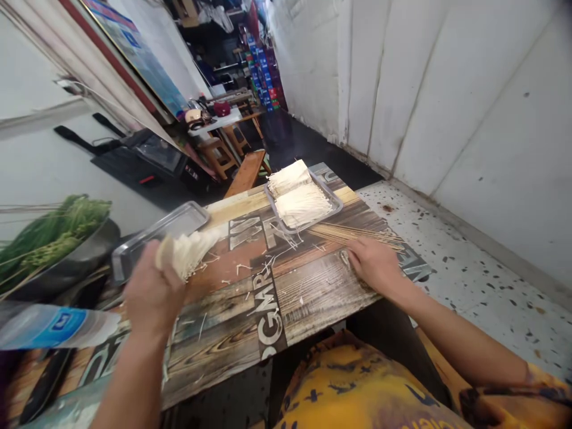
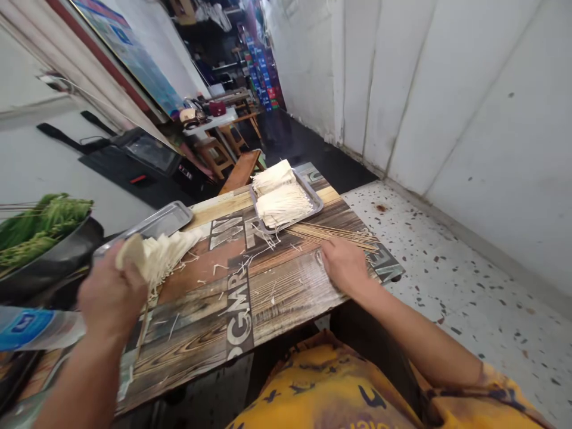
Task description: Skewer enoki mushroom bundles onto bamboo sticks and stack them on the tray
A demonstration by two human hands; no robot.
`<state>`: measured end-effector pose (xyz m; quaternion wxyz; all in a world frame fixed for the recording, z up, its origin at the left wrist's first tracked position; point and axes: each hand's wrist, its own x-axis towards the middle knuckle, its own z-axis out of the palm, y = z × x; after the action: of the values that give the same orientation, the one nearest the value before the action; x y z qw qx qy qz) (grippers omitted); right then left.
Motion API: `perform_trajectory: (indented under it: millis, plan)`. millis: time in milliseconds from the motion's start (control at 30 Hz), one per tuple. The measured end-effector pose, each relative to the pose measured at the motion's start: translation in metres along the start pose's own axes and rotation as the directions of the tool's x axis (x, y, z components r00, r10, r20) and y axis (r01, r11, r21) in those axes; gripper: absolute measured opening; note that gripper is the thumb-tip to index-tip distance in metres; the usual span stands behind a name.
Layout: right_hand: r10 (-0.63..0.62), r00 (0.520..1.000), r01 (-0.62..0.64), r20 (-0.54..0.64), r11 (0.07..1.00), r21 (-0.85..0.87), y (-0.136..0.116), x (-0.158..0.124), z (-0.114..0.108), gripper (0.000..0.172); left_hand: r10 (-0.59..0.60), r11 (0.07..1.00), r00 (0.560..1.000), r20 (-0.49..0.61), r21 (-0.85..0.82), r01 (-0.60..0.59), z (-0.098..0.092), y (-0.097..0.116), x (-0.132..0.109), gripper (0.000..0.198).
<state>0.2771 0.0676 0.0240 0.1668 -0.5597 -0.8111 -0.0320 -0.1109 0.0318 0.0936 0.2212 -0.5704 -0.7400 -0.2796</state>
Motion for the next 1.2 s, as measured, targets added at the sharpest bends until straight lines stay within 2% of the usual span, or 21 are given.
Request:
perform_trajectory:
  millis: [33,67,100,167,200,267,333,400,500,600,667,800,900,1033,1067,1167,1200]
  plan:
    - [0.013,1.0,-0.013,0.022,1.0,-0.027,0.007,0.008,-0.002,0.026,0.049,0.999,0.998,0.037,-0.02,-0.048,0.006,0.017,-0.015,0.049]
    - [0.021,0.999,-0.018,0.045,0.998,-0.053,0.013,0.015,-0.003,0.025,0.148,0.987,0.984,0.1,-0.071,-0.142,0.013,0.033,-0.03,0.05]
    - [0.025,0.997,-0.02,0.069,0.997,-0.078,0.019,0.022,-0.003,0.026,0.261,0.961,0.952,0.158,-0.131,-0.242,0.022,0.049,-0.045,0.049]
    - [0.031,0.992,-0.016,0.12,0.992,-0.122,0.031,0.035,-0.002,0.027,0.422,0.904,0.854,0.305,-0.212,-0.371,0.037,0.076,-0.07,0.044]
    - [0.033,0.989,-0.012,0.148,0.99,-0.141,0.037,0.04,0.0,0.028,0.49,0.871,0.79,0.369,-0.234,-0.431,0.042,0.086,-0.079,0.044]
    - [0.029,0.978,0.007,0.205,0.985,-0.171,0.047,0.05,0.002,0.027,0.556,0.829,0.69,0.463,-0.255,-0.497,0.044,0.097,-0.086,0.048]
    - [0.009,0.965,0.042,0.263,0.981,-0.189,0.053,0.059,0.002,0.025,0.592,0.799,0.615,0.522,-0.275,-0.535,0.04,0.094,-0.081,0.066]
    - [-0.022,0.95,0.087,0.311,0.977,-0.197,0.057,0.066,0.0,0.024,0.605,0.783,0.558,0.568,-0.298,-0.545,0.034,0.079,-0.068,0.08]
    - [-0.083,0.931,0.163,0.355,0.965,-0.203,0.058,0.075,-0.004,0.024,0.586,0.793,0.513,0.627,-0.315,-0.521,0.033,0.052,-0.051,0.079]
    - [-0.124,0.92,0.218,0.373,0.951,-0.22,0.057,0.083,-0.003,0.025,0.59,0.795,0.503,0.631,-0.348,-0.496,0.039,0.041,-0.052,0.074]
    - [-0.14,0.914,0.241,0.38,0.942,-0.233,0.056,0.088,-0.001,0.026,0.573,0.812,0.543,0.614,-0.333,-0.48,0.041,0.046,-0.063,0.069]
    - [-0.197,0.883,0.315,0.427,0.922,-0.226,0.055,0.097,0.001,0.025,0.436,0.886,0.667,0.604,-0.16,-0.434,0.036,0.071,-0.085,0.058]
    - [-0.229,0.852,0.36,0.471,0.909,-0.21,0.055,0.101,-0.001,0.023,0.397,0.905,0.686,0.609,-0.134,-0.405,0.029,0.079,-0.086,0.06]
    - [-0.231,0.845,0.368,0.483,0.906,-0.21,0.055,0.1,-0.001,0.027,0.393,0.913,0.731,0.558,-0.141,-0.383,0.026,0.066,-0.074,0.072]
    - [-0.231,0.847,0.366,0.478,0.907,-0.21,0.055,0.098,-0.001,0.028,0.42,0.901,0.72,0.553,-0.164,-0.401,0.026,0.062,-0.072,0.075]
    - [-0.215,0.861,0.342,0.46,0.915,-0.212,0.053,0.095,-0.002,0.031,0.55,0.83,0.61,0.57,-0.294,-0.474,0.031,0.053,-0.07,0.075]
    - [-0.207,0.865,0.332,0.457,0.919,-0.211,0.051,0.094,-0.003,0.031,0.567,0.819,0.591,0.574,-0.316,-0.478,0.033,0.053,-0.071,0.074]
